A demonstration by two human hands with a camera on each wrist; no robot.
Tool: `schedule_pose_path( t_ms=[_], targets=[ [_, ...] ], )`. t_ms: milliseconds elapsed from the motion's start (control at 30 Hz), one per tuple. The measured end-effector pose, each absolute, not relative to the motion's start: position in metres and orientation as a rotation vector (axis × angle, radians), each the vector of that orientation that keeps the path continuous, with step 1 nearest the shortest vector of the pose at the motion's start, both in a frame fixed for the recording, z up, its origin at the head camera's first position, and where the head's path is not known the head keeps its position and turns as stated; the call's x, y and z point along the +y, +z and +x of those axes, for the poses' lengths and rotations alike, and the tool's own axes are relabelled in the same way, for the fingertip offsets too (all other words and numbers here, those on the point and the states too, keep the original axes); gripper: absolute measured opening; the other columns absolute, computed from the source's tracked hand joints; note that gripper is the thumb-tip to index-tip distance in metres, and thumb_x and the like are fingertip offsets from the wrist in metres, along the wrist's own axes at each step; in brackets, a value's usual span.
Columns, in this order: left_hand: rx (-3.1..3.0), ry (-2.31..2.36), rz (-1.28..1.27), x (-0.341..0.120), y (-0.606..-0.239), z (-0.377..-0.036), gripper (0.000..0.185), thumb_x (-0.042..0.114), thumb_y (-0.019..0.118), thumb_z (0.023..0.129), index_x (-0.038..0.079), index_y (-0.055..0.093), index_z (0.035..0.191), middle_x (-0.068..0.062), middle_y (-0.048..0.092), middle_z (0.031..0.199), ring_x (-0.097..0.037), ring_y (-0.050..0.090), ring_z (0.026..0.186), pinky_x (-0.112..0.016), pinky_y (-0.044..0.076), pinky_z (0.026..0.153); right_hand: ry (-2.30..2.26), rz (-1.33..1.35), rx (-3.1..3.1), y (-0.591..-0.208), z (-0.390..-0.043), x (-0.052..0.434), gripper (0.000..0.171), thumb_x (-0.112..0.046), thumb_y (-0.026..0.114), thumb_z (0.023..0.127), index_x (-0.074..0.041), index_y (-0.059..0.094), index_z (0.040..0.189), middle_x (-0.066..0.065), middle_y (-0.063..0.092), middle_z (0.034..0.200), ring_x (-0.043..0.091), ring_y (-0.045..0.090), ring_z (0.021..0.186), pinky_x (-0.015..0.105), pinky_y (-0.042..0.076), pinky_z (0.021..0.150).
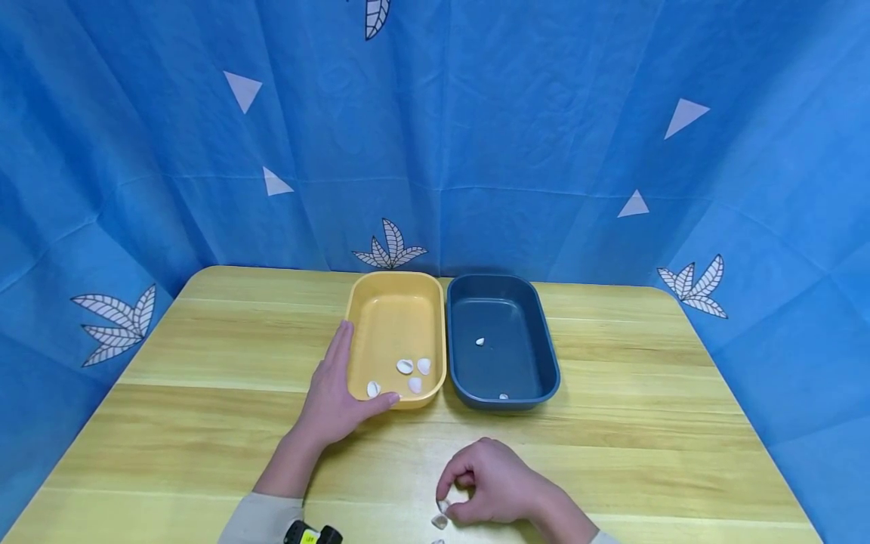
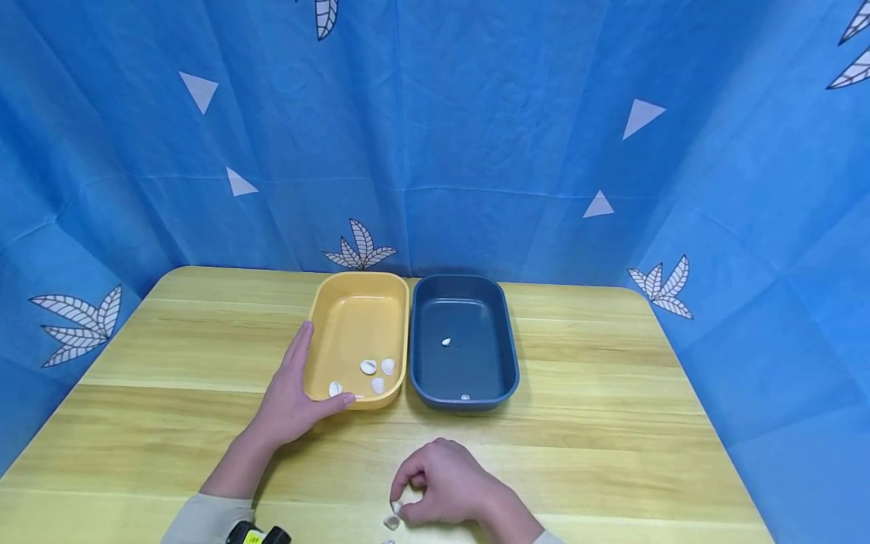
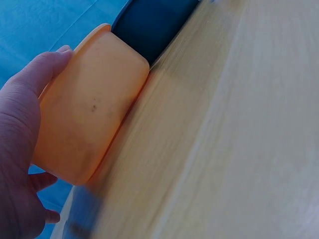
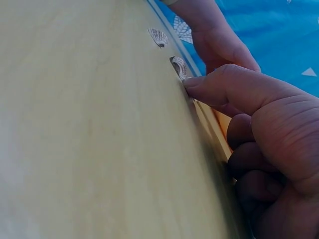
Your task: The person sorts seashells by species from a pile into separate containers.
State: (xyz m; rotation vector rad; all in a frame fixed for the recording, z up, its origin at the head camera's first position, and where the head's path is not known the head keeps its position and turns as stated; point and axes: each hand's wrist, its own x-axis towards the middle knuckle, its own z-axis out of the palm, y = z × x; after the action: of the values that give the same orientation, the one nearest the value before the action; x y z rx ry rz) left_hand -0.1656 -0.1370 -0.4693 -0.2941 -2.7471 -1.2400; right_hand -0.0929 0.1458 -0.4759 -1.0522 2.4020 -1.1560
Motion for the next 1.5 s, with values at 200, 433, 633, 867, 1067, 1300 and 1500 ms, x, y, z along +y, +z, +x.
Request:
schedule_pose_path(
  t_ms=[200,433,633,867,1067,1300,1500],
  targets=[
    [-2.748,-1.244,-0.293,-0.137,-0.469,-0.165,0.129,0.062,0.085,0.068,0.019,0.007,0.162,0.003,0.005,0.166,-0.033,0.015,0.148,-0.062,0.02,0.113,-1.193,-0.961,2.38,-0.475,-0.091,0.146,0.026,-0.009,0.082,0.07,-0.032,0.074,0.08,-0.022,0.028,0.053,-0.005,0.028,0.051,0.015,0.028,0.05],
    [-2.765,-1.253,-0.269,-0.136,-0.468,-0.163,0.129,0.055,0.087,0.069,0.023,0.005,0.162,0.004,0.003,0.166,-0.035,0.014,0.148,-0.063,0.02,0.112,-1.292,-0.902,2.323,-0.479,-0.089,0.147,0.026,-0.006,0.081,0.072,-0.029,0.074,0.082,-0.021,0.03,0.054,-0.005,0.029,0.051,0.015,0.028,0.05],
    [-2.762,-1.266,-0.266,-0.136,-0.468,-0.163,0.129,0.054,0.088,0.069,0.027,0.002,0.162,0.004,0.003,0.166,-0.035,0.013,0.148,-0.064,0.019,0.112,-1.417,-0.858,2.255,-0.481,-0.09,0.15,0.025,-0.002,0.079,0.074,-0.024,0.075,0.084,-0.017,0.03,0.054,-0.003,0.029,0.053,0.015,0.029,0.051],
    [-2.755,-1.262,-0.271,-0.137,-0.469,-0.163,0.129,0.054,0.088,0.069,0.019,0.007,0.162,0.004,0.003,0.166,-0.035,0.014,0.148,-0.064,0.019,0.112,-1.502,-0.784,2.225,-0.476,-0.091,0.153,0.022,-0.002,0.079,0.077,-0.022,0.076,0.083,-0.014,0.03,0.054,-0.001,0.03,0.052,0.015,0.03,0.051],
    [-2.756,-1.256,-0.277,-0.138,-0.469,-0.163,0.128,0.058,0.086,0.069,0.02,0.007,0.162,0.004,0.003,0.166,-0.034,0.014,0.148,-0.064,0.019,0.112,-1.519,-0.814,2.293,-0.463,-0.096,0.161,0.023,-0.004,0.081,0.077,-0.024,0.075,0.084,-0.012,0.029,0.055,0.0,0.031,0.053,0.015,0.032,0.052],
    [-2.758,-1.255,-0.277,-0.138,-0.469,-0.163,0.129,0.058,0.086,0.069,0.021,0.006,0.162,0.004,0.003,0.166,-0.034,0.014,0.148,-0.064,0.019,0.112,-1.625,-0.953,2.36,-0.437,-0.107,0.177,0.025,-0.001,0.082,0.075,-0.022,0.075,0.088,-0.006,0.024,0.057,0.004,0.026,0.055,0.019,0.031,0.049],
    [-2.754,-1.251,-0.291,-0.138,-0.468,-0.164,0.128,0.058,0.086,0.069,0.019,0.007,0.162,0.003,0.003,0.166,-0.033,0.013,0.148,-0.063,0.019,0.112,-1.712,-0.93,2.406,-0.407,-0.124,0.192,0.025,0.003,0.082,0.075,-0.017,0.077,0.089,-0.003,0.023,0.059,0.011,0.024,0.053,0.027,0.023,0.041]
  ],
)
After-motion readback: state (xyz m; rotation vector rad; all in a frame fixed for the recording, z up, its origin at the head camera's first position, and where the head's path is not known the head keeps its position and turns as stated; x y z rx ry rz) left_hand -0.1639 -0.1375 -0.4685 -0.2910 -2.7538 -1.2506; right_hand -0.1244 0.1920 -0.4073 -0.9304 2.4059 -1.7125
